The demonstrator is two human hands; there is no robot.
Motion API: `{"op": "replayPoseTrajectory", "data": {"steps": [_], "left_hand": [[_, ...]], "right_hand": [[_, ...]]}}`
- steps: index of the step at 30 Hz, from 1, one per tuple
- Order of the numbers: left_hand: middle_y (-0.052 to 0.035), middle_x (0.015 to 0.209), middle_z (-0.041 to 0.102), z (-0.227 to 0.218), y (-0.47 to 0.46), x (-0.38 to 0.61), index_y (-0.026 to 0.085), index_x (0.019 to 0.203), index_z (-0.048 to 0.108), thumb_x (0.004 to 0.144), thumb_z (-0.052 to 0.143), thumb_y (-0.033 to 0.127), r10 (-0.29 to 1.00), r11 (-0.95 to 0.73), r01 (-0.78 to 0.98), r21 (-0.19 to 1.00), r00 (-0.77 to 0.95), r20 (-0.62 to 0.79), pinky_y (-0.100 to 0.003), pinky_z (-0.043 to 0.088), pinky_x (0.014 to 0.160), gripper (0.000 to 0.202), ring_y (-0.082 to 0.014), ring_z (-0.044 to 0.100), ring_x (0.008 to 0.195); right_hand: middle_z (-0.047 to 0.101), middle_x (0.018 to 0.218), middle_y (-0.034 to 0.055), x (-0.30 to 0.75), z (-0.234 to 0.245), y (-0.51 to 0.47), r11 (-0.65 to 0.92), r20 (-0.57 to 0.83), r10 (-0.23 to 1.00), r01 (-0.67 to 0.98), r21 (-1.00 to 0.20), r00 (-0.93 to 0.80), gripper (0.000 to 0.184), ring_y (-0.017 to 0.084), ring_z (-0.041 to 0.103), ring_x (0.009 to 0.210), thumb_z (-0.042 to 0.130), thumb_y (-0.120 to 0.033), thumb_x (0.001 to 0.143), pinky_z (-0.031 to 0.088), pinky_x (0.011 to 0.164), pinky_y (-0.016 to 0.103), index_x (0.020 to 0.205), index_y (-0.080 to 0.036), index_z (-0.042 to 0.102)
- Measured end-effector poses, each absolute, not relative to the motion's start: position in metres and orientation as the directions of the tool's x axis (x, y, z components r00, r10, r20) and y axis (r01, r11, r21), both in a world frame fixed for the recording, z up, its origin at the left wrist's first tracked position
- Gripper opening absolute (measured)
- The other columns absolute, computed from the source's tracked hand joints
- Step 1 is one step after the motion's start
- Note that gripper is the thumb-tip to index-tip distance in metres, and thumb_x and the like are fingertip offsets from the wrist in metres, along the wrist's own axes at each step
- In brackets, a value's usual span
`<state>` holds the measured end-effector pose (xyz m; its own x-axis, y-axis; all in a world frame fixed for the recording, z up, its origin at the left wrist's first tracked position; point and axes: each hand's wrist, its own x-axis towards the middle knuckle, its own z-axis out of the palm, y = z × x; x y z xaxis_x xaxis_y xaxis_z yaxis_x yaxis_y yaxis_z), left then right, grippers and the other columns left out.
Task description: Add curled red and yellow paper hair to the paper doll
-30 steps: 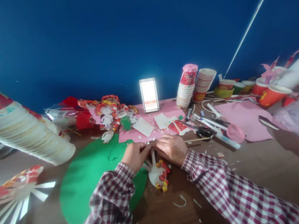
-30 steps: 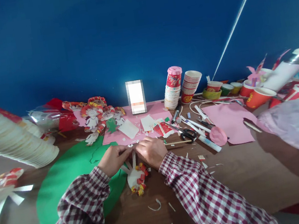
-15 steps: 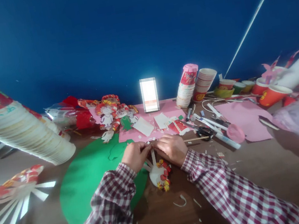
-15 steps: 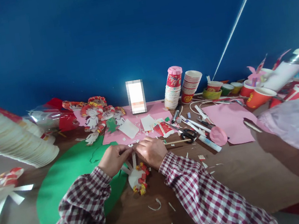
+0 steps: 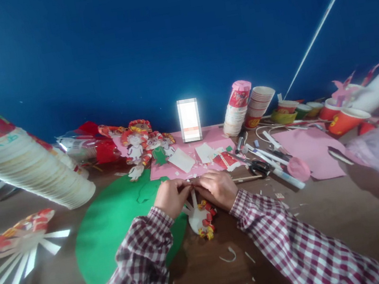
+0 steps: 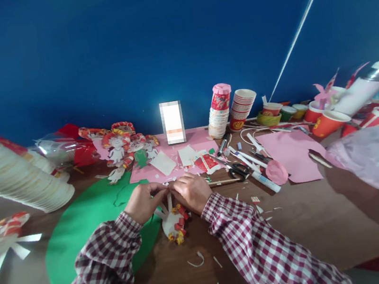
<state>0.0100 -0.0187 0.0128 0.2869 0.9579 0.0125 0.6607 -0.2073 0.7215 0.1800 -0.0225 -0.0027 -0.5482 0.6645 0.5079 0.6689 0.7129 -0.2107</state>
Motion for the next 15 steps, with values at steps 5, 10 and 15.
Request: {"op": "replayPoseTrajectory", "data": {"steps": [5, 10, 15], "left_hand": [[-0.0042, 0.069, 0.068, 0.0094, -0.0182, 0.0097, 0.013, 0.079, 0.068, 0.071, 0.049, 0.027, 0.958, -0.208, 0.655, 0.726, 0.287, 0.015, -0.022, 0.041, 0.057, 0.025, -0.0147, 0.059, 0.062], [-0.0050, 0.068, 0.068, 0.0082, -0.0182, 0.0106, 0.012, 0.080, 0.067, 0.069, 0.051, 0.025, 0.959, -0.190, 0.634, 0.749, 0.283, 0.004, -0.022, 0.043, 0.056, 0.024, -0.0144, 0.059, 0.061], [-0.0044, 0.066, 0.067, 0.0058, -0.0175, 0.0102, 0.012, 0.079, 0.067, 0.067, 0.052, 0.022, 0.959, -0.179, 0.621, 0.763, 0.284, -0.006, -0.021, 0.043, 0.054, 0.021, -0.0142, 0.059, 0.059]], "right_hand": [[0.062, 0.075, 0.0033, 0.1802, -0.0043, -0.0224, 0.703, 0.501, 0.678, 0.674, -0.226, -0.539, 0.015, 0.015, 0.053, 0.072, 0.047, -0.025, 0.084, 0.040, 0.068, 0.026, 0.087, -0.017, 0.060], [0.061, 0.075, 0.0033, 0.1805, -0.0047, -0.0220, 0.695, 0.482, 0.694, 0.673, -0.254, -0.535, 0.014, 0.015, 0.053, 0.073, 0.049, -0.025, 0.083, 0.040, 0.068, 0.026, 0.088, -0.017, 0.060], [0.062, 0.078, 0.0035, 0.1814, -0.0051, -0.0218, 0.703, 0.475, 0.696, 0.645, -0.299, -0.539, 0.015, 0.015, 0.054, 0.075, 0.051, -0.025, 0.082, 0.040, 0.071, 0.027, 0.091, -0.017, 0.060]]}}
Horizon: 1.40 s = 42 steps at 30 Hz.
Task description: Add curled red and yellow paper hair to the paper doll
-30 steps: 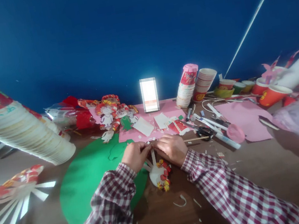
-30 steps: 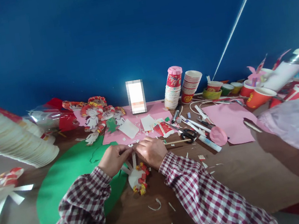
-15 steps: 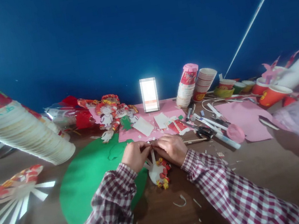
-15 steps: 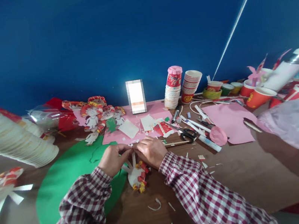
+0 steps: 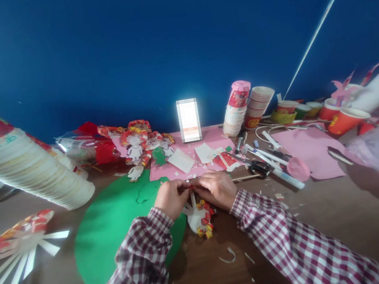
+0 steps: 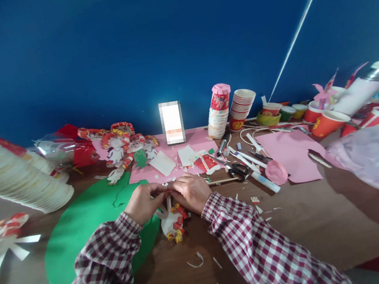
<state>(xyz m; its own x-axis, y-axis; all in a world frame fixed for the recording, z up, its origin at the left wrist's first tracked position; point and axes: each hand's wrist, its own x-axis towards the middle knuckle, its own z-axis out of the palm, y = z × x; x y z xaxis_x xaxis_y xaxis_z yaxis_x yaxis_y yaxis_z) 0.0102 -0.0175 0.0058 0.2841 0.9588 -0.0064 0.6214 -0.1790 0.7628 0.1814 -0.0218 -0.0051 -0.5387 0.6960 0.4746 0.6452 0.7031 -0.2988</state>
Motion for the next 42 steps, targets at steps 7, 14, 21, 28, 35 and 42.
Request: {"op": "replayPoseTrajectory", "data": {"steps": [7, 14, 21, 28, 35, 42], "left_hand": [[-0.0048, 0.071, 0.068, 0.0043, -0.0165, 0.0093, 0.012, 0.080, 0.067, 0.066, 0.052, 0.022, 0.962, -0.168, 0.622, 0.765, 0.273, -0.011, -0.022, 0.044, 0.057, 0.023, -0.0151, 0.060, 0.064], [-0.0058, 0.072, 0.068, 0.0043, -0.0177, 0.0103, 0.010, 0.086, 0.066, 0.065, 0.053, 0.021, 0.959, -0.130, 0.553, 0.823, 0.281, -0.037, -0.023, 0.047, 0.058, 0.027, -0.0159, 0.062, 0.065], [-0.0063, 0.081, 0.069, 0.0056, -0.0168, 0.0109, 0.010, 0.094, 0.064, 0.063, 0.050, 0.016, 0.947, -0.153, 0.489, 0.859, 0.322, -0.014, -0.023, 0.048, 0.065, 0.034, -0.0161, 0.062, 0.072], [-0.0029, 0.065, 0.067, 0.0079, -0.0183, 0.0102, 0.012, 0.079, 0.068, 0.071, 0.047, 0.029, 0.945, -0.214, 0.598, 0.773, 0.328, 0.008, -0.020, 0.042, 0.051, 0.028, -0.0142, 0.058, 0.058], [-0.0022, 0.062, 0.065, 0.0079, -0.0169, 0.0066, 0.013, 0.074, 0.067, 0.075, 0.044, 0.035, 0.929, -0.246, 0.607, 0.756, 0.371, 0.004, -0.019, 0.038, 0.050, 0.032, -0.0129, 0.055, 0.058], [-0.0022, 0.060, 0.063, 0.0088, -0.0174, 0.0072, 0.012, 0.070, 0.067, 0.074, 0.045, 0.032, 0.934, -0.240, 0.627, 0.741, 0.357, 0.000, -0.019, 0.037, 0.050, 0.030, -0.0122, 0.053, 0.056]], "right_hand": [[0.059, 0.071, 0.0030, 0.1804, -0.0031, -0.0243, 0.677, 0.475, 0.704, 0.701, -0.225, -0.528, 0.014, 0.014, 0.050, 0.069, 0.051, -0.027, 0.082, 0.037, 0.063, 0.025, 0.077, -0.017, 0.059], [0.057, 0.068, 0.0025, 0.1803, 0.0000, -0.0244, 0.678, 0.486, 0.696, 0.707, -0.201, -0.529, 0.020, 0.014, 0.048, 0.067, 0.048, -0.027, 0.083, 0.035, 0.061, 0.025, 0.067, -0.016, 0.055], [0.060, 0.073, 0.0031, 0.1811, -0.0003, -0.0244, 0.670, 0.476, 0.715, 0.697, -0.257, -0.512, 0.016, 0.014, 0.050, 0.072, 0.048, -0.027, 0.084, 0.036, 0.066, 0.025, 0.078, -0.017, 0.059], [0.060, 0.075, 0.0034, 0.1806, 0.0003, -0.0259, 0.663, 0.493, 0.715, 0.705, -0.251, -0.496, 0.016, 0.015, 0.051, 0.074, 0.047, -0.027, 0.084, 0.037, 0.068, 0.026, 0.079, -0.018, 0.059], [0.058, 0.071, 0.0034, 0.1799, 0.0026, -0.0273, 0.653, 0.475, 0.721, 0.725, -0.219, -0.505, 0.018, 0.015, 0.049, 0.071, 0.046, -0.026, 0.084, 0.036, 0.065, 0.025, 0.072, -0.018, 0.056], [0.059, 0.072, 0.0034, 0.1794, 0.0032, -0.0271, 0.667, 0.463, 0.713, 0.713, -0.218, -0.526, 0.020, 0.014, 0.050, 0.073, 0.045, -0.028, 0.085, 0.037, 0.066, 0.025, 0.075, -0.017, 0.058]]}}
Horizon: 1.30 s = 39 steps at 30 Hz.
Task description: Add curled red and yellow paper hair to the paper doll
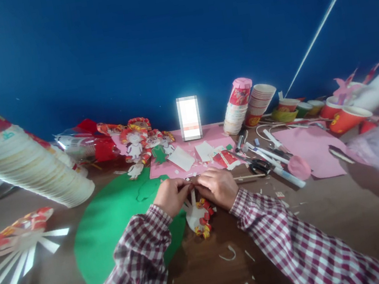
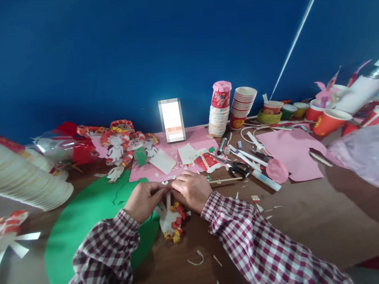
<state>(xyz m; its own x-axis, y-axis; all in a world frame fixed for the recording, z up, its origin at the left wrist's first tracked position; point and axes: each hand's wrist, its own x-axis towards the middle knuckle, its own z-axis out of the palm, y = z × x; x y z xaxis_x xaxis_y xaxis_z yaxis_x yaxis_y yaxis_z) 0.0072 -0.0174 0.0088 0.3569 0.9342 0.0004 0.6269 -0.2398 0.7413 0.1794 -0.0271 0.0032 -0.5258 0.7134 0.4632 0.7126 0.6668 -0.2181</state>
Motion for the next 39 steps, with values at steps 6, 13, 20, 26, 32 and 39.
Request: {"op": "replayPoseTrajectory", "data": {"steps": [6, 13, 20, 26, 32, 39], "left_hand": [[-0.0020, 0.058, 0.062, 0.0091, -0.0185, 0.0093, 0.012, 0.071, 0.066, 0.073, 0.046, 0.030, 0.942, -0.201, 0.603, 0.772, 0.335, -0.017, -0.019, 0.036, 0.047, 0.028, -0.0114, 0.051, 0.052], [-0.0029, 0.059, 0.064, 0.0062, -0.0167, 0.0084, 0.011, 0.076, 0.067, 0.070, 0.050, 0.030, 0.943, -0.147, 0.533, 0.833, 0.331, -0.045, -0.019, 0.038, 0.046, 0.027, -0.0121, 0.054, 0.052], [-0.0047, 0.061, 0.065, 0.0046, -0.0164, 0.0082, 0.009, 0.076, 0.067, 0.068, 0.053, 0.029, 0.949, -0.127, 0.519, 0.846, 0.312, -0.049, -0.020, 0.041, 0.048, 0.025, -0.0138, 0.056, 0.055], [-0.0046, 0.065, 0.066, 0.0061, -0.0162, 0.0076, 0.010, 0.083, 0.067, 0.067, 0.055, 0.027, 0.947, -0.121, 0.508, 0.853, 0.316, -0.054, -0.021, 0.042, 0.050, 0.027, -0.0138, 0.057, 0.057], [-0.0037, 0.060, 0.065, 0.0077, -0.0168, 0.0091, 0.009, 0.084, 0.066, 0.064, 0.057, 0.026, 0.953, -0.090, 0.504, 0.859, 0.294, -0.072, -0.021, 0.043, 0.049, 0.028, -0.0129, 0.056, 0.054], [-0.0041, 0.066, 0.066, 0.0052, -0.0182, 0.0086, 0.012, 0.087, 0.065, 0.071, 0.050, 0.029, 0.948, -0.078, 0.490, 0.868, 0.305, -0.087, -0.022, 0.048, 0.050, 0.028, -0.0142, 0.060, 0.056]], "right_hand": [[0.062, 0.077, 0.0035, 0.1788, 0.0003, -0.0272, 0.629, 0.448, 0.751, 0.732, -0.261, -0.486, 0.016, 0.014, 0.054, 0.077, 0.047, -0.028, 0.085, 0.038, 0.069, 0.024, 0.085, -0.019, 0.060], [0.064, 0.078, 0.0027, 0.1793, -0.0013, -0.0266, 0.640, 0.457, 0.744, 0.716, -0.278, -0.488, 0.017, 0.014, 0.056, 0.077, 0.048, -0.028, 0.084, 0.039, 0.070, 0.023, 0.091, -0.021, 0.061], [0.064, 0.079, 0.0025, 0.1784, 0.0004, -0.0277, 0.639, 0.455, 0.747, 0.713, -0.289, -0.485, 0.016, 0.014, 0.056, 0.078, 0.049, -0.027, 0.083, 0.038, 0.070, 0.023, 0.092, -0.021, 0.061], [0.062, 0.077, 0.0025, 0.1786, 0.0013, -0.0283, 0.635, 0.479, 0.743, 0.719, -0.283, -0.468, 0.013, 0.014, 0.054, 0.076, 0.049, -0.028, 0.083, 0.037, 0.067, 0.023, 0.084, -0.020, 0.059], [0.061, 0.078, 0.0037, 0.1795, 0.0012, -0.0273, 0.674, 0.475, 0.714, 0.689, -0.266, -0.515, 0.017, 0.014, 0.053, 0.076, 0.045, -0.028, 0.085, 0.038, 0.070, 0.026, 0.084, -0.019, 0.060], [0.061, 0.078, 0.0037, 0.1810, 0.0019, -0.0268, 0.678, 0.471, 0.709, 0.691, -0.251, -0.524, 0.017, 0.015, 0.052, 0.077, 0.044, -0.025, 0.086, 0.038, 0.070, 0.027, 0.085, -0.019, 0.060]]}}
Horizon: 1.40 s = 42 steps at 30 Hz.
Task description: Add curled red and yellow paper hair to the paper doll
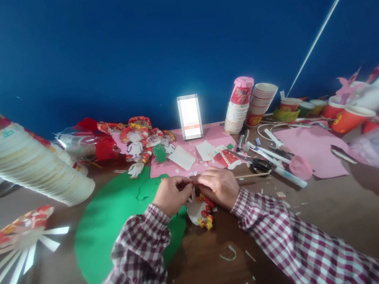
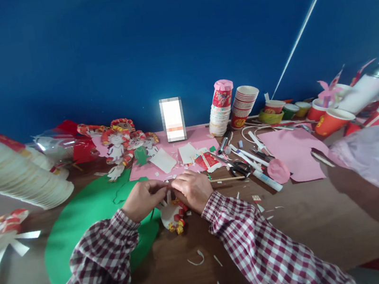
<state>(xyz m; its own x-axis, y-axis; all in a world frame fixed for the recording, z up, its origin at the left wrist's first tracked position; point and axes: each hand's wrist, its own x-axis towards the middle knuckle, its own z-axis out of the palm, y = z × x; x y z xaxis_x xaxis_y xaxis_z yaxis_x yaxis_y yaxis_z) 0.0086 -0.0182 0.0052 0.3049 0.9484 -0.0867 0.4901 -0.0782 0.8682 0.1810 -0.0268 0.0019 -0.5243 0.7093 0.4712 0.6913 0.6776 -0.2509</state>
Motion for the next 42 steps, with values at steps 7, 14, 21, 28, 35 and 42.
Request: {"op": "replayPoseTrajectory", "data": {"steps": [7, 14, 21, 28, 35, 42], "left_hand": [[-0.0058, 0.073, 0.068, 0.0021, -0.0142, 0.0049, 0.011, 0.086, 0.065, 0.073, 0.051, 0.036, 0.935, -0.100, 0.438, 0.893, 0.347, -0.065, -0.024, 0.050, 0.057, 0.032, -0.0169, 0.062, 0.066], [-0.0042, 0.077, 0.068, 0.0021, -0.0145, 0.0055, 0.014, 0.092, 0.066, 0.075, 0.048, 0.036, 0.933, -0.166, 0.477, 0.863, 0.359, -0.019, -0.023, 0.048, 0.059, 0.033, -0.0162, 0.061, 0.070], [-0.0028, 0.064, 0.066, 0.0098, -0.0170, 0.0062, 0.014, 0.078, 0.067, 0.075, 0.046, 0.030, 0.930, -0.226, 0.574, 0.787, 0.367, 0.001, -0.020, 0.044, 0.054, 0.027, -0.0132, 0.058, 0.059], [-0.0035, 0.064, 0.065, 0.0051, -0.0168, 0.0079, 0.012, 0.079, 0.066, 0.073, 0.046, 0.026, 0.941, -0.184, 0.561, 0.807, 0.339, -0.021, -0.019, 0.043, 0.052, 0.025, -0.0130, 0.058, 0.058], [-0.0044, 0.068, 0.067, 0.0039, -0.0159, 0.0074, 0.011, 0.085, 0.066, 0.071, 0.048, 0.025, 0.942, -0.174, 0.556, 0.813, 0.335, -0.028, -0.020, 0.043, 0.053, 0.027, -0.0135, 0.058, 0.060], [-0.0046, 0.069, 0.067, 0.0031, -0.0160, 0.0079, 0.011, 0.086, 0.067, 0.070, 0.050, 0.023, 0.944, -0.186, 0.562, 0.806, 0.329, -0.011, -0.020, 0.043, 0.053, 0.026, -0.0137, 0.058, 0.061]], "right_hand": [[0.061, 0.077, 0.0030, 0.1804, 0.0022, -0.0276, 0.669, 0.482, 0.713, 0.700, -0.251, -0.509, 0.020, 0.014, 0.051, 0.075, 0.043, -0.026, 0.086, 0.039, 0.069, 0.027, 0.079, -0.018, 0.060], [0.061, 0.077, 0.0039, 0.1809, 0.0020, -0.0268, 0.682, 0.494, 0.697, 0.693, -0.232, -0.520, 0.020, 0.014, 0.051, 0.076, 0.043, -0.026, 0.086, 0.039, 0.069, 0.026, 0.081, -0.017, 0.060], [0.061, 0.076, 0.0034, 0.1798, 0.0018, -0.0273, 0.673, 0.473, 0.705, 0.709, -0.211, -0.528, 0.020, 0.014, 0.051, 0.075, 0.043, -0.027, 0.087, 0.038, 0.069, 0.025, 0.082, -0.018, 0.060], [0.061, 0.078, 0.0034, 0.1787, 0.0014, -0.0283, 0.636, 0.458, 0.745, 0.724, -0.266, -0.486, 0.021, 0.014, 0.052, 0.077, 0.043, -0.030, 0.087, 0.036, 0.070, 0.024, 0.085, -0.018, 0.060], [0.062, 0.077, 0.0032, 0.1796, 0.0011, -0.0277, 0.617, 0.430, 0.767, 0.733, -0.288, -0.477, 0.018, 0.013, 0.054, 0.075, 0.046, -0.030, 0.085, 0.036, 0.068, 0.023, 0.083, -0.018, 0.060], [0.064, 0.080, 0.0027, 0.1805, -0.0022, -0.0268, 0.621, 0.436, 0.771, 0.700, -0.352, -0.465, 0.016, 0.014, 0.055, 0.077, 0.050, -0.027, 0.082, 0.038, 0.070, 0.024, 0.090, -0.020, 0.061]]}}
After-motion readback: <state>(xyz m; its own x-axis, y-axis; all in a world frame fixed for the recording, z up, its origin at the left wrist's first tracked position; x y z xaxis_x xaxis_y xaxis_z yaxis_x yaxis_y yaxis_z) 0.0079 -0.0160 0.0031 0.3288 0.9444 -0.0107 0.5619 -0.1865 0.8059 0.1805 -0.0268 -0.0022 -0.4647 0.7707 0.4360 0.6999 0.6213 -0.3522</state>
